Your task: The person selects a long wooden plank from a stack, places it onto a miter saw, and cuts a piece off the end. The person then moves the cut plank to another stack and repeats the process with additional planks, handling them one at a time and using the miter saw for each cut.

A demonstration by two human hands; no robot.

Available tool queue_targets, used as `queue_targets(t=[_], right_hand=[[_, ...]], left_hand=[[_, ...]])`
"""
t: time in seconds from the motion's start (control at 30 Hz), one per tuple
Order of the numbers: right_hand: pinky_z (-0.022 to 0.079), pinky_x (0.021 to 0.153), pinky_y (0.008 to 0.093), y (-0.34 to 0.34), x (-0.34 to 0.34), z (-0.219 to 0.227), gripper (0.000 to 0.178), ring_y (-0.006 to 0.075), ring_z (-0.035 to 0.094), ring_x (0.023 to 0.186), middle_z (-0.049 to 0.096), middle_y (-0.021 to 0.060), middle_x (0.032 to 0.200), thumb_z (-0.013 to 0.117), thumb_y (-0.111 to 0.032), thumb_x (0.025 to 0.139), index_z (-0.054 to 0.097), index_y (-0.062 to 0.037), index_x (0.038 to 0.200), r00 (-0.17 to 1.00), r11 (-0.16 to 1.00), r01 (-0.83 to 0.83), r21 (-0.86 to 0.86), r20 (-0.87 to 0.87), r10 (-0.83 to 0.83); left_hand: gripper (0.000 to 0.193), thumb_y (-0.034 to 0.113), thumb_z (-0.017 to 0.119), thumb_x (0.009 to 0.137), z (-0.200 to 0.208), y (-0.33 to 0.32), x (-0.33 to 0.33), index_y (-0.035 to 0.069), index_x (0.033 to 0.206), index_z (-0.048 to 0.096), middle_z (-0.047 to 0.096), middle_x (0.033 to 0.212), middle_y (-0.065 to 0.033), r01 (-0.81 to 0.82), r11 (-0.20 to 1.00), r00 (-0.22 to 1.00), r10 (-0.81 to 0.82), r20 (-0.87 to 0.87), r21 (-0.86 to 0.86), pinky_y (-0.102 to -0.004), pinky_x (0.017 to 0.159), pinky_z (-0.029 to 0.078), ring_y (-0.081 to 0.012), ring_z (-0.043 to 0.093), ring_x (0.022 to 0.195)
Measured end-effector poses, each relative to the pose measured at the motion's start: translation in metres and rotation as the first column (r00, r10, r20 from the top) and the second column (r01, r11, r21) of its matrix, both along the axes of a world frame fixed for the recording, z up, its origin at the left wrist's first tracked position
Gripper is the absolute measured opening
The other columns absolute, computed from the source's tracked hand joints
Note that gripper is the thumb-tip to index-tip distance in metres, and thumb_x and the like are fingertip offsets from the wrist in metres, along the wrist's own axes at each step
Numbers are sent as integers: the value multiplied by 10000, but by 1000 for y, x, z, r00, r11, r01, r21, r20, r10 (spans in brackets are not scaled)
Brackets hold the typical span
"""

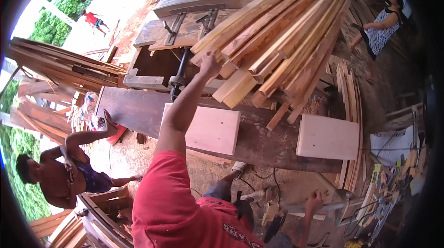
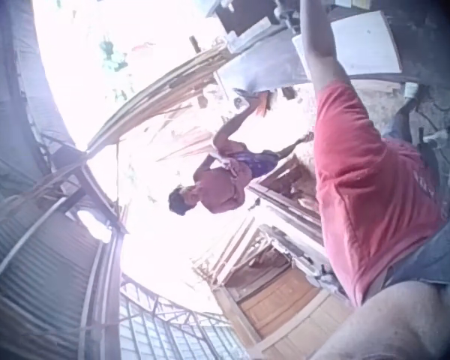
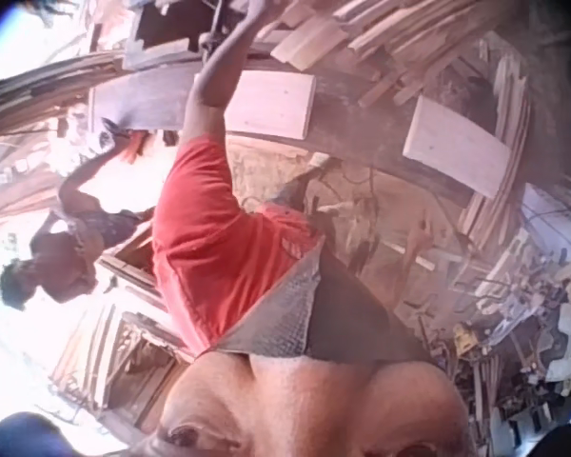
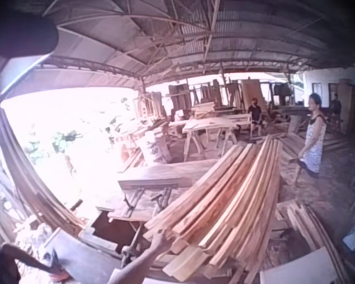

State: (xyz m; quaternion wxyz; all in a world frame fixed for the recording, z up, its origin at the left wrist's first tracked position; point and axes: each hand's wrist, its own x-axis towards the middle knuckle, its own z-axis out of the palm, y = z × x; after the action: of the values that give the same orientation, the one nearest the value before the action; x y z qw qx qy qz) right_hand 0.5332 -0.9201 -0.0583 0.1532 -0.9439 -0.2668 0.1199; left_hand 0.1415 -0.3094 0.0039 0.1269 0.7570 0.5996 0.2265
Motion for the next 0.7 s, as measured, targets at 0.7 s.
queue_targets(t=[0.7], right_hand=[[536, 723, 410, -42, 37, -86, 223, 338, 679, 776, 703, 185, 857, 605, -180, 810, 713, -9, 906, 894, 883, -345, 319, 400, 205]], left_hand=[[1266, 407, 935, 467, 25, 31, 109, -3, 1433, 226, 400, 1319, -212, -61, 929, 989, 7, -146, -365, -507, 1003, 367, -384, 356, 1274]])
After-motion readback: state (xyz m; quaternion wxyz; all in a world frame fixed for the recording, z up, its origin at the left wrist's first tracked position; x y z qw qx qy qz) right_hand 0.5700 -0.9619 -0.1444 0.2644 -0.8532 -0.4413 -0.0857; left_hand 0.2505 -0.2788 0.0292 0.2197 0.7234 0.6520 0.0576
